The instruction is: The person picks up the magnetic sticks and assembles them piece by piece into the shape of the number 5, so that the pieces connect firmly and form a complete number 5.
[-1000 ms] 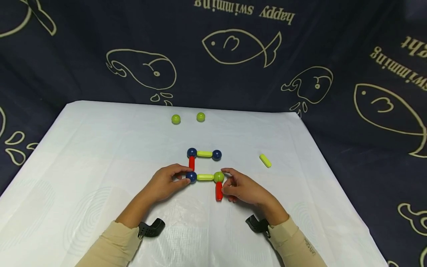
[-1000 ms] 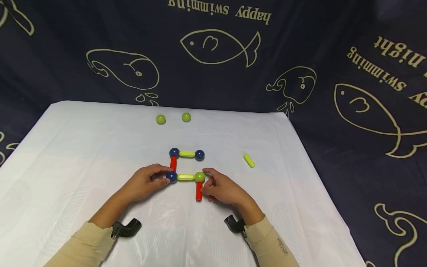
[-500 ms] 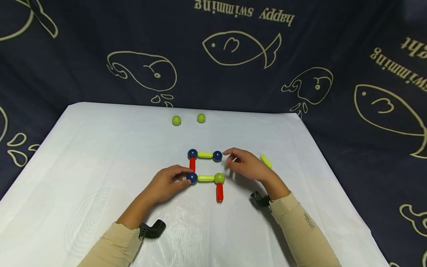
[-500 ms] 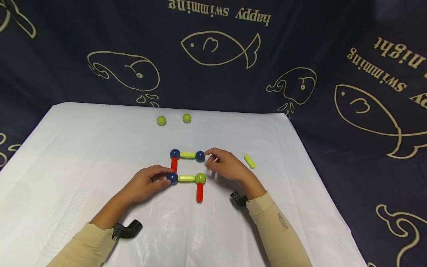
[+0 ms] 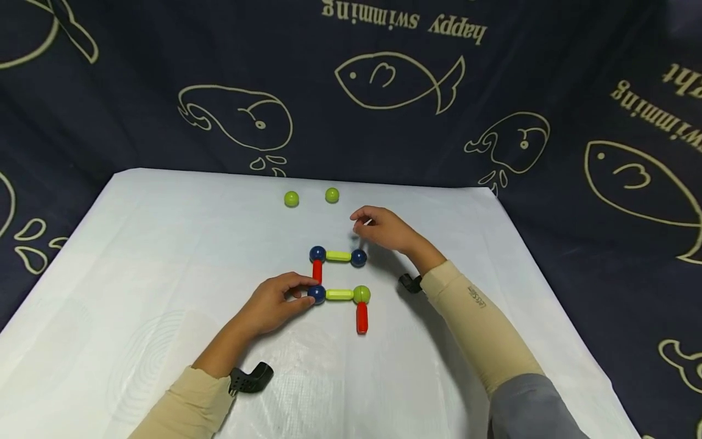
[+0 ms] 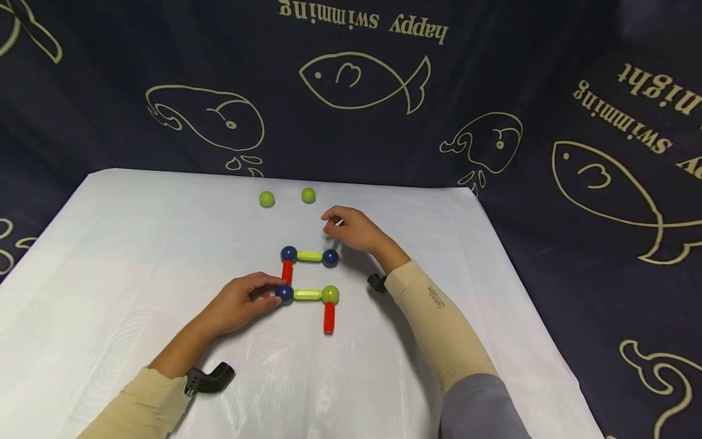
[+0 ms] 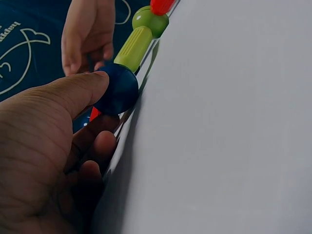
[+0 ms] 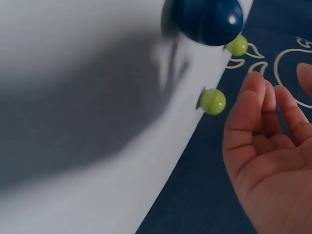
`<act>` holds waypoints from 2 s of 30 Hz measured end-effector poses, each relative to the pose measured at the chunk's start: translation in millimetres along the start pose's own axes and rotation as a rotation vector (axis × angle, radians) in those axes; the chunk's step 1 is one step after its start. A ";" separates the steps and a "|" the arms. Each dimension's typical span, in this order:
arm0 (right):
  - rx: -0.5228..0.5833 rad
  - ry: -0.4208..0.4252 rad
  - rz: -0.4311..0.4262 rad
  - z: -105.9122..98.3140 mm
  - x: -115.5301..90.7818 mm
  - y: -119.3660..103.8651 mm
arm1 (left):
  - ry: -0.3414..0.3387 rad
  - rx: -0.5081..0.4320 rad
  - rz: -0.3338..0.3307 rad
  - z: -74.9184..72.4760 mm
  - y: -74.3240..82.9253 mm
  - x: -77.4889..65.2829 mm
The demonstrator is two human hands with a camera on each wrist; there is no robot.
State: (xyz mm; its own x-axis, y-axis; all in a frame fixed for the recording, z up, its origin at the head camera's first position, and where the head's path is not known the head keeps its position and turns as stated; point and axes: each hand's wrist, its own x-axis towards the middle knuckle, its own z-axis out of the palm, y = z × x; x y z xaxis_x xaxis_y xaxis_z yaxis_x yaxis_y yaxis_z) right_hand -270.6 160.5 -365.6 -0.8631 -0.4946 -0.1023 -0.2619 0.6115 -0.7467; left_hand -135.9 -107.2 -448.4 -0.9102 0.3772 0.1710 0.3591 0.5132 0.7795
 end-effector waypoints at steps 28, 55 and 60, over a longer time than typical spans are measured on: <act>-0.132 0.101 0.047 7.1 113.2 17.1 | 0.003 0.010 0.010 -0.5 0.2 1.0; -0.151 0.084 0.093 12.9 116.4 24.9 | 0.008 0.015 0.010 -0.5 -1.0 -0.6; -0.097 0.084 0.112 12.4 107.4 26.1 | 0.006 0.016 0.006 -1.4 -0.7 -1.8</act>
State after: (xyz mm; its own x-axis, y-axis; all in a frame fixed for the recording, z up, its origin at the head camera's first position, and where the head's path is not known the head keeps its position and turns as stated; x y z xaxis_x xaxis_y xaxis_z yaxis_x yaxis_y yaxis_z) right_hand -364.7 115.7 -404.3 -0.9214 -0.3687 -0.1228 -0.1989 0.7189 -0.6660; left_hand -134.8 -109.3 -448.4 -0.9093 0.3754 0.1795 0.3678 0.5235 0.7686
